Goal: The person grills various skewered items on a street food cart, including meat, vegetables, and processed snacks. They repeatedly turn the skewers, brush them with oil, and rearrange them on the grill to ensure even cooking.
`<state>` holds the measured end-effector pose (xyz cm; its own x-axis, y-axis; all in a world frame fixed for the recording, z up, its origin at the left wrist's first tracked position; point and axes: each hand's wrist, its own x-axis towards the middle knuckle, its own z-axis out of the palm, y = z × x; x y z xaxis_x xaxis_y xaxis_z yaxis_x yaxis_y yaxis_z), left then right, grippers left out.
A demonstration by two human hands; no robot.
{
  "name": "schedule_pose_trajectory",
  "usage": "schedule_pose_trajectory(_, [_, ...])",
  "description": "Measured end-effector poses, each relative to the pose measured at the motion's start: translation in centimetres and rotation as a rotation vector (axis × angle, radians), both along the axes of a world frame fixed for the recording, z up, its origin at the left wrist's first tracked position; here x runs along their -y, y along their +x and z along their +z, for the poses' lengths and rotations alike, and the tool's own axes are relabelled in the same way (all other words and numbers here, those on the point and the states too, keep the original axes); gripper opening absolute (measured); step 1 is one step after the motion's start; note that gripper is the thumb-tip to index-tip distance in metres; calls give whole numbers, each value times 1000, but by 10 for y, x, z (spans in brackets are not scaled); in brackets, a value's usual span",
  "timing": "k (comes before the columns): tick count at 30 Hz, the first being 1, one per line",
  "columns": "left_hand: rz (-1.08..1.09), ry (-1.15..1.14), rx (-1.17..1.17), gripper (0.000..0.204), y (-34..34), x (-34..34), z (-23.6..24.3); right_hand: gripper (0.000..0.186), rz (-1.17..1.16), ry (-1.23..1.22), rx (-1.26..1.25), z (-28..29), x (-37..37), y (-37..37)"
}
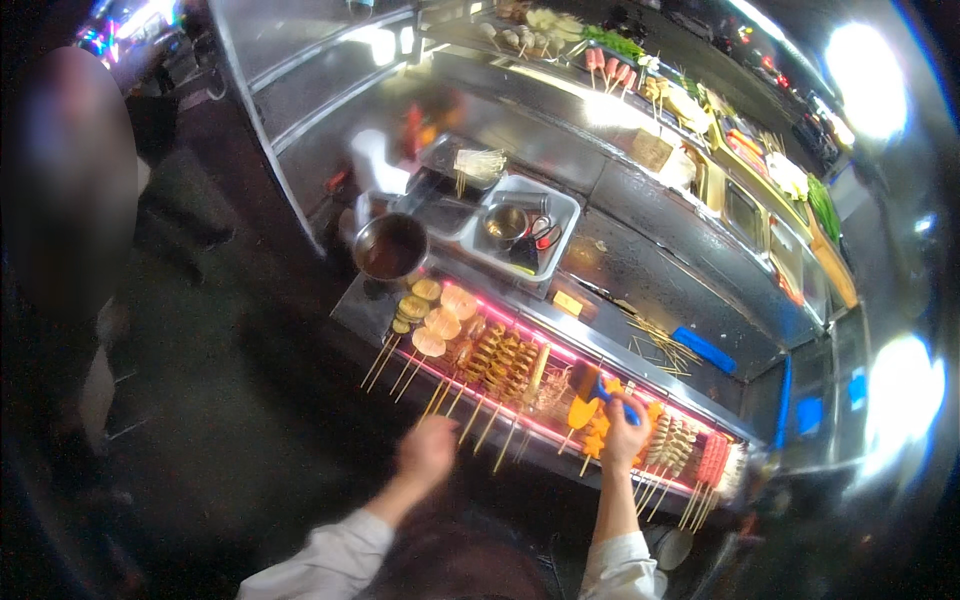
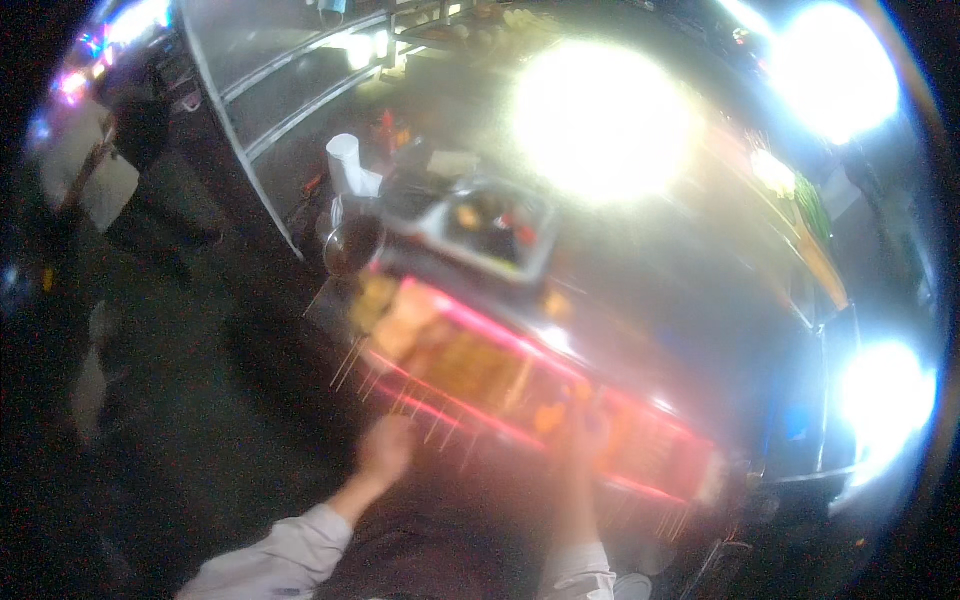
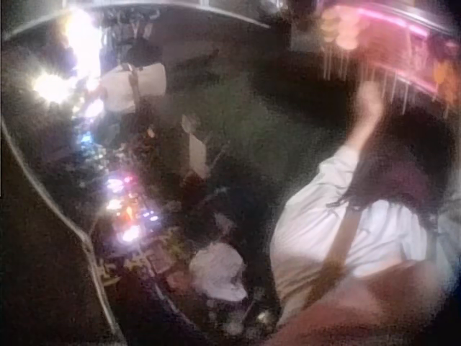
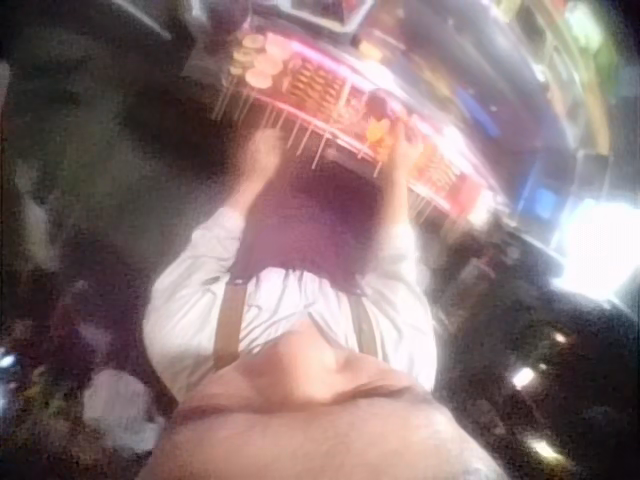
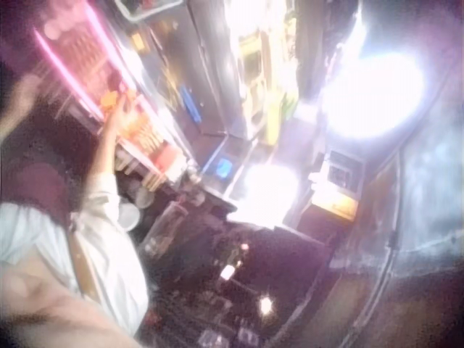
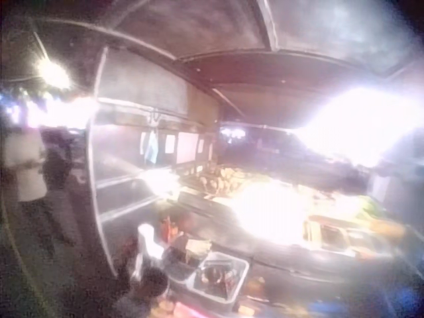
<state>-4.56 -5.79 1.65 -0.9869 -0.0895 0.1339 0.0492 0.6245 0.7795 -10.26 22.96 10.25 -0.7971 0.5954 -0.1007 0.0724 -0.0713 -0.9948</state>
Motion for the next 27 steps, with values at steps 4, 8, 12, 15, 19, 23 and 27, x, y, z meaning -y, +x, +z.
schedule_pose_trajectory(4, [401, -84, 84, 23, -36, 138, -41, 10, 189, 223, -21, 6, 39, -37])
schedule_pose_trajectory(8, [60, 649, 909, 35, -81, 191, -126, 12, 479, 508, -22, -59, 116, -78])
schedule_pose_trajectory(12, [-15, 1290, 1213, 34, -101, 160, -90, 12, 673, 369, 207, -25, 206, -108])
schedule_pose_trajectory(15, [2, 1194, 1153, 27, -96, 148, -128, 14, 657, 649, 302, -103, 208, -121])
schedule_pose_trajectory(19, [41, 904, 1092, 26, -101, 142, -129, 16, 433, 606, 109, -119, 222, -156])
schedule_pose_trajectory(23, [11, 809, 1107, 26, -108, 150, -115, 16, 461, 1037, -36, -94, 253, -164])
schedule_pose_trajectory(27, [-20, 586, 1059, 27, -111, 151, -120, 17, 538, 817, 183, -138, 246, -124])
